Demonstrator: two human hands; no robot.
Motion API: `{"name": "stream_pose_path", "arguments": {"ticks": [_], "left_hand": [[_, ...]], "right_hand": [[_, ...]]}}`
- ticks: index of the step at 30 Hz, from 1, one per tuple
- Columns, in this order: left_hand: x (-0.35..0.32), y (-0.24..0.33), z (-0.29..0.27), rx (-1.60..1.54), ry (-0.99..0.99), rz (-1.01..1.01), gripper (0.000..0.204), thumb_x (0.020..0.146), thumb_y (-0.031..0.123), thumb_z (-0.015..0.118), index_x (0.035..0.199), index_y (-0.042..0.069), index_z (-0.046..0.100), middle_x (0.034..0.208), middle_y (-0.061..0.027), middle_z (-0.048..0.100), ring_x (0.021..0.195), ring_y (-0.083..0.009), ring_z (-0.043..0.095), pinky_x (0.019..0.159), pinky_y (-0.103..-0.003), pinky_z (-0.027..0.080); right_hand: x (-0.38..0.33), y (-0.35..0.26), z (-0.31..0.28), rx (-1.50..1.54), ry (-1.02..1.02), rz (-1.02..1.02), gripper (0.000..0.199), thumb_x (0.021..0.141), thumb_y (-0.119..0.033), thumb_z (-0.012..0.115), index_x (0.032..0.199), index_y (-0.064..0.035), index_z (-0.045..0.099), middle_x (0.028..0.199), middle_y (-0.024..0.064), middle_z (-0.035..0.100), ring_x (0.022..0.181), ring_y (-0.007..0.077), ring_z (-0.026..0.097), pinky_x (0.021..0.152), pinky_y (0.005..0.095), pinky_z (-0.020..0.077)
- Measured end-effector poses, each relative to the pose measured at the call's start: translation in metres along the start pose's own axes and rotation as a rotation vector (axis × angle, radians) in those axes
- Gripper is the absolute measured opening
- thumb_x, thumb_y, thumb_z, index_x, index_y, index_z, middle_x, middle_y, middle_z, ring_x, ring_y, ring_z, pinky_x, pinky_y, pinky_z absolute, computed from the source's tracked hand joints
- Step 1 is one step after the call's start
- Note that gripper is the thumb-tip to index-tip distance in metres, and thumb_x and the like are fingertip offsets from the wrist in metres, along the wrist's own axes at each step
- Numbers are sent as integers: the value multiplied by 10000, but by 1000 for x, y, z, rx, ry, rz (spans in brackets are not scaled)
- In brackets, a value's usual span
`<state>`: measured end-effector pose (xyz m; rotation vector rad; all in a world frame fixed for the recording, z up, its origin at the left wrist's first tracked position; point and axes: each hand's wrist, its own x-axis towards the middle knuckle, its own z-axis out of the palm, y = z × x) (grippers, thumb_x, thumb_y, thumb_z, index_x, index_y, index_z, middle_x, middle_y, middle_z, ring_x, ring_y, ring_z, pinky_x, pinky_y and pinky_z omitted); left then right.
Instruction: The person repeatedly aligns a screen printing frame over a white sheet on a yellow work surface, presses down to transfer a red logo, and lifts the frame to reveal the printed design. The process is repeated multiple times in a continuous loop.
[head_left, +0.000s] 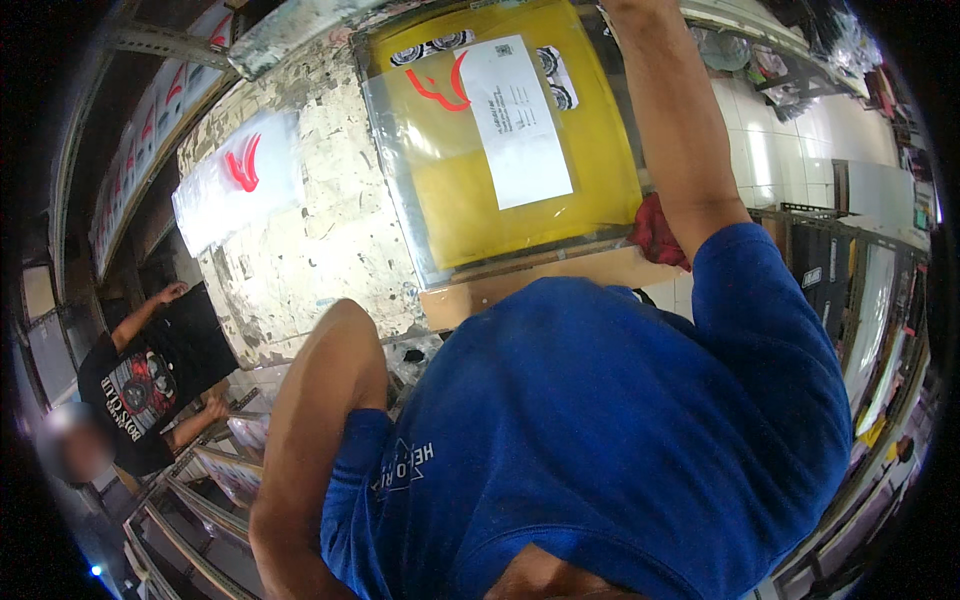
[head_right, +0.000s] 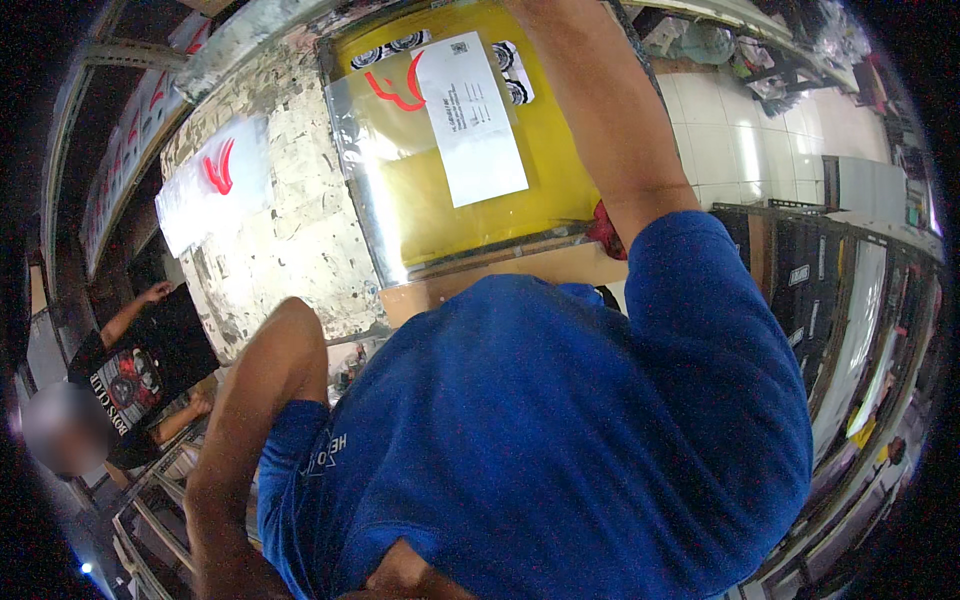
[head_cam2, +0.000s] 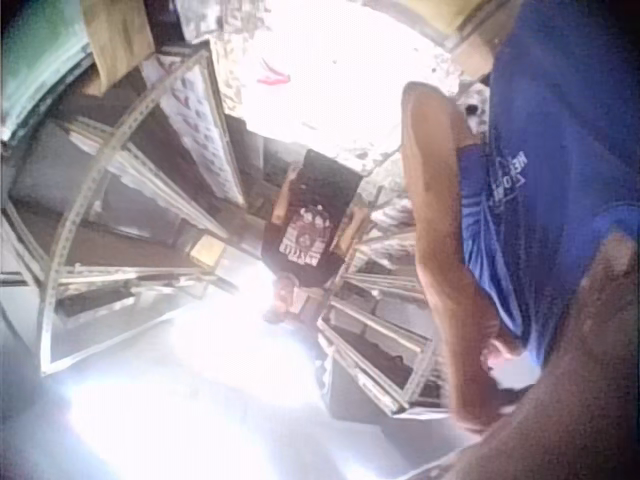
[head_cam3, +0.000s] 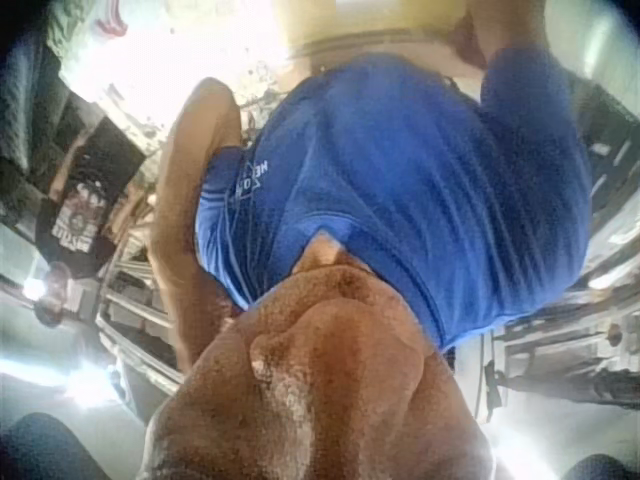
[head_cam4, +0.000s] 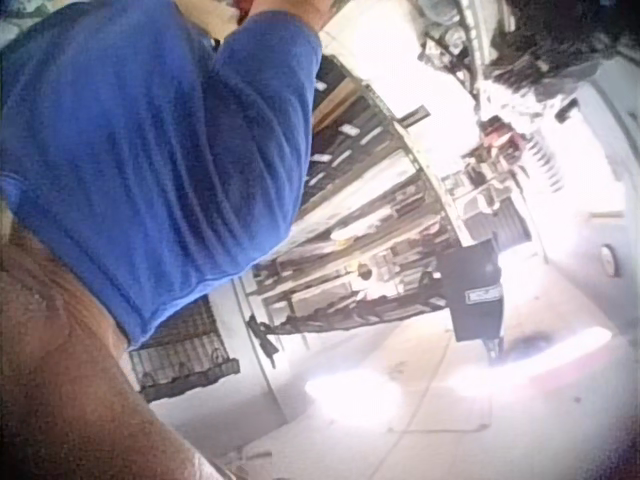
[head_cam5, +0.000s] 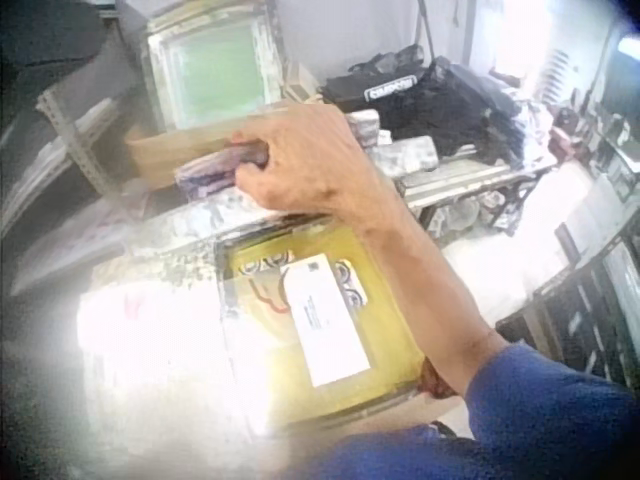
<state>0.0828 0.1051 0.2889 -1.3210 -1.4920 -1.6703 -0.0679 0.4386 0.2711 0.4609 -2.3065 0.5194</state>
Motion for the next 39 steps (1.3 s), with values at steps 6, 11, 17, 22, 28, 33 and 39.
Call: {"name": "stream_pose_path", "arguments": {"ticks": [6,11,17,22,28,33,39], "left_hand": [[-11,18,12,-122,-156,-84,303,974,191,625,1179,-28,669,1160,-136,674,982,-185,588,897,-312,458],[-18,15,17,-185,-196,-120,313,977,205,618,1185,-24,665,1168,-135,671,997,-187,591,891,-317,463],[-14,30,18,-212,-211,-124,326,981,222,611,1193,-20,659,1178,-133,667,1015,-189,595,883,-322,469],[-33,17,23,-271,-224,-165,336,985,236,604,1200,-17,655,1187,-132,664,1030,-190,598,876,-327,474],[-41,28,16,-314,-187,-194,349,988,253,596,1208,-12,649,1197,-131,661,1048,-192,602,868,-332,480],[-79,-7,11,-526,-110,-306,359,992,267,590,1215,-9,645,1205,-130,657,1063,-193,606,861,-337,485],[-182,-138,39,471,483,-1075,496,976,347,644,1281,-42,602,1266,-147,630,1165,-234,576,916,-351,480]], "right_hand": [[13,-11,-9,-33,-85,18,415,710,-314,597,1034,-124,774,886,189,729,819,379,694,775,435,558],[3,-1,-7,-49,-40,13,404,719,-311,592,1030,-134,780,863,161,742,767,338,697,742,415,560],[11,-21,-19,-3,-92,21,436,714,-315,589,1057,-122,776,863,140,754,740,292,694,725,379,561],[-8,-4,-16,-54,-27,-5,451,713,-313,587,1074,-116,770,861,157,749,748,310,694,733,391,562],[4,-35,-34,-31,-138,48,446,699,-303,593,1057,-106,772,866,183,735,786,342,699,746,416,561],[-17,-24,-28,-72,17,-16,443,704,-306,601,1061,-101,766,861,190,726,803,357,693,773,427,560],[-11,-38,-32,-51,26,2,430,707,-317,627,1049,-98,766,875,199,722,817,366,693,787,418,559]]}}
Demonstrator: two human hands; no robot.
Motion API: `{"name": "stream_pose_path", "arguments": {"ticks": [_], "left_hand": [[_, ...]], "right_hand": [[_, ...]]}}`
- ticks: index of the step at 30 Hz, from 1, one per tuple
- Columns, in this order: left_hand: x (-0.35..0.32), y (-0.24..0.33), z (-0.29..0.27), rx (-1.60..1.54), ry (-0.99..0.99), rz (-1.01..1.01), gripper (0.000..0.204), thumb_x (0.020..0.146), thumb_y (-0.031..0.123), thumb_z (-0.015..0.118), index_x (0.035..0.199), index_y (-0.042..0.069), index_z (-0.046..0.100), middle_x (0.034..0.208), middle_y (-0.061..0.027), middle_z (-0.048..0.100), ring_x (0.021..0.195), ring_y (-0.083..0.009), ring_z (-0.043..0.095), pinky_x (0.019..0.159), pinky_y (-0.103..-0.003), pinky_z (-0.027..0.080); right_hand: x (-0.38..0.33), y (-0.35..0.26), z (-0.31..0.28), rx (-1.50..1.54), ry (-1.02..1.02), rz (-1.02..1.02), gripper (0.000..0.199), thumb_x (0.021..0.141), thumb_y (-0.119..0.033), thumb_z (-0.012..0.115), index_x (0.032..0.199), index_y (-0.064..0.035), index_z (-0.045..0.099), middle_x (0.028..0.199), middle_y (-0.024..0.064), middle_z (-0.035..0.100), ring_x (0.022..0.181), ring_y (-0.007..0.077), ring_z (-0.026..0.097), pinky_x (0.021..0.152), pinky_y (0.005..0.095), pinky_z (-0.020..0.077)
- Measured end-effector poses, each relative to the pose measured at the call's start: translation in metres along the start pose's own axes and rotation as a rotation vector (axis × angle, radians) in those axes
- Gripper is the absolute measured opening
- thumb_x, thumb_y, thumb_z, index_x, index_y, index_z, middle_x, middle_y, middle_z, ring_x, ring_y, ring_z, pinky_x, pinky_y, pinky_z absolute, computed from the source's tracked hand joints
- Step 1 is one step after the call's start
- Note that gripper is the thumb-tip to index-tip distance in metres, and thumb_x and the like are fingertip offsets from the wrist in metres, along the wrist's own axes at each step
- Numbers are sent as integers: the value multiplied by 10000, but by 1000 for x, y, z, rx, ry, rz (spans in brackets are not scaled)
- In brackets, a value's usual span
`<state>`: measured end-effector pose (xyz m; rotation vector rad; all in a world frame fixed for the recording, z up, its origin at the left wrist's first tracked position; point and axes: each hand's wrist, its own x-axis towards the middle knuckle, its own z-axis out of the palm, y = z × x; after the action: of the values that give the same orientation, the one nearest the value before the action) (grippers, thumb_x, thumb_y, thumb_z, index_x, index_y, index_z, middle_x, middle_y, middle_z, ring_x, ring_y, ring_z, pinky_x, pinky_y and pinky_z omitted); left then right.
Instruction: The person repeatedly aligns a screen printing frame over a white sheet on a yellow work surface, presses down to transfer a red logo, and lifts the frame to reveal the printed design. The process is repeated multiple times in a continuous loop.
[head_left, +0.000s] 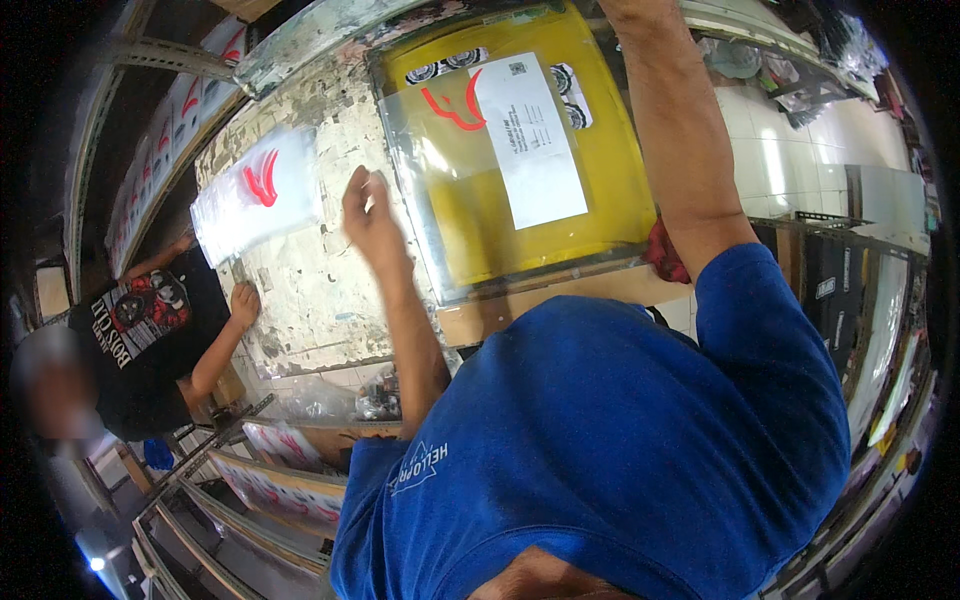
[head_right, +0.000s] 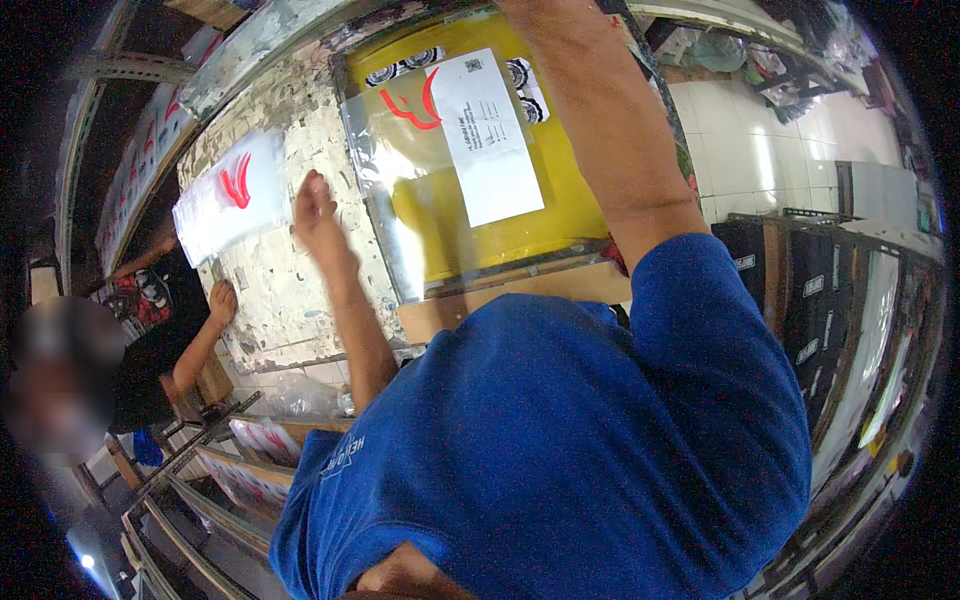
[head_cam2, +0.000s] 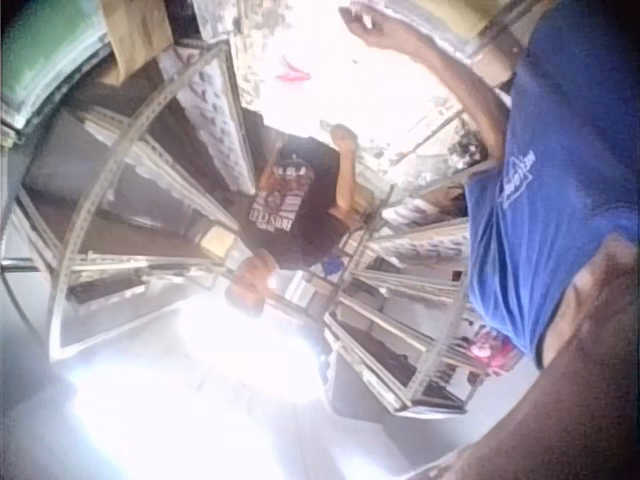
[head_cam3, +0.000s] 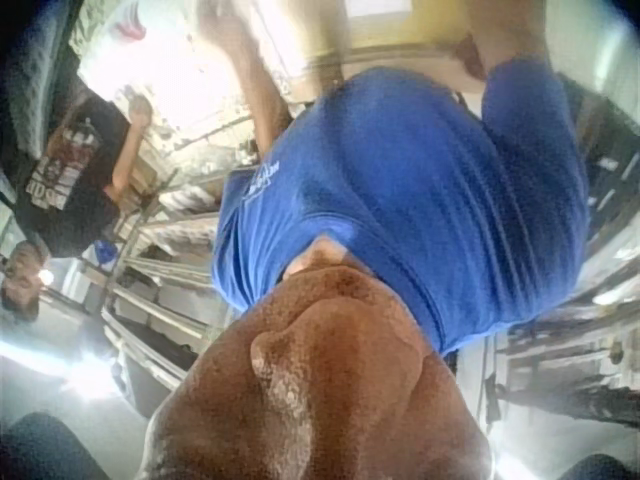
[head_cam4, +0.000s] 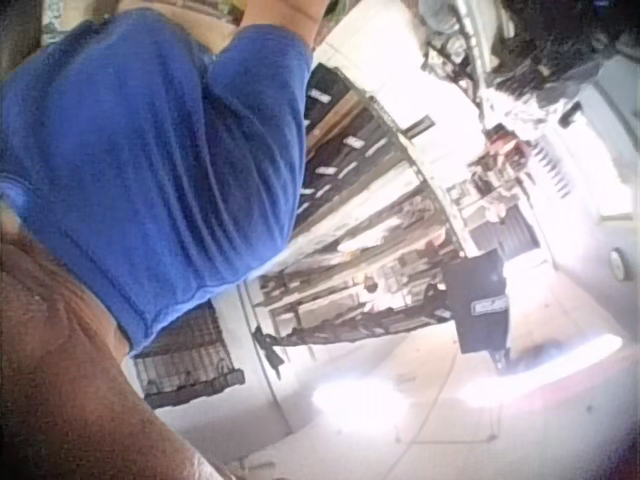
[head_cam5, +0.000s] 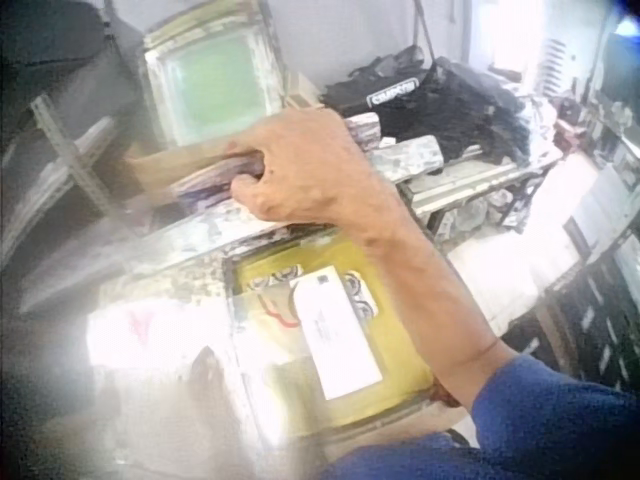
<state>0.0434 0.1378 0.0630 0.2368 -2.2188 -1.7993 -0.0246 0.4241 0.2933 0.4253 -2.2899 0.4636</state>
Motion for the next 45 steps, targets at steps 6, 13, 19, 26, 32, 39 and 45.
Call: {"name": "stream_pose_path", "arguments": {"ticks": [6,13,19,26,32,39,45], "left_hand": [[9,-103,42,917,176,198,431,836,367,755,1122,49,704,1260,-200,571,1164,-386,526,856,-488,472],[18,-91,50,292,211,133,173,868,140,700,915,-19,748,738,-121,691,623,-235,628,624,-355,506],[31,-60,-9,-8,314,-46,177,907,96,704,878,-79,716,758,-63,673,667,-103,560,645,-272,467],[23,-106,-151,357,573,-14,330,918,155,688,1140,-89,689,971,-190,719,871,-224,655,807,-328,504],[13,-80,-187,930,817,408,415,855,242,744,1178,-6,662,1217,-209,615,1151,-412,531,988,-519,404],[111,-43,-141,729,454,580,458,768,79,768,1212,51,659,1228,-116,635,1142,-323,569,950,-439,437],[237,-120,-197,1026,426,353,791,677,212,861,1383,86,528,1440,-189,464,1275,-359,467,979,-484,422]], "right_hand": [[-4,-1,0,-6,-14,30,409,720,-305,630,1040,-88,763,889,198,723,832,368,695,793,411,560],[-5,0,7,29,74,-37,375,745,-293,627,1018,-75,763,897,185,732,830,362,703,782,426,562],[1,-10,-4,81,-20,10,334,743,-229,644,989,-28,747,743,146,703,642,255,642,632,360,492],[-9,52,20,-179,-51,40,422,847,-365,715,1223,-175,704,1096,147,715,1007,318,674,851,409,507],[-3,46,15,-148,-116,20,427,883,-343,689,1263,-151,688,1177,200,700,1119,323,670,958,373,493],[4,54,6,-154,-210,-117,392,931,-228,630,1290,-75,658,1238,179,684,1196,276,620,1060,350,416],[-3,82,-6,43,-315,-84,441,978,-202,536,1342,44,577,1355,193,611,1254,280,570,1096,381,389]]}}
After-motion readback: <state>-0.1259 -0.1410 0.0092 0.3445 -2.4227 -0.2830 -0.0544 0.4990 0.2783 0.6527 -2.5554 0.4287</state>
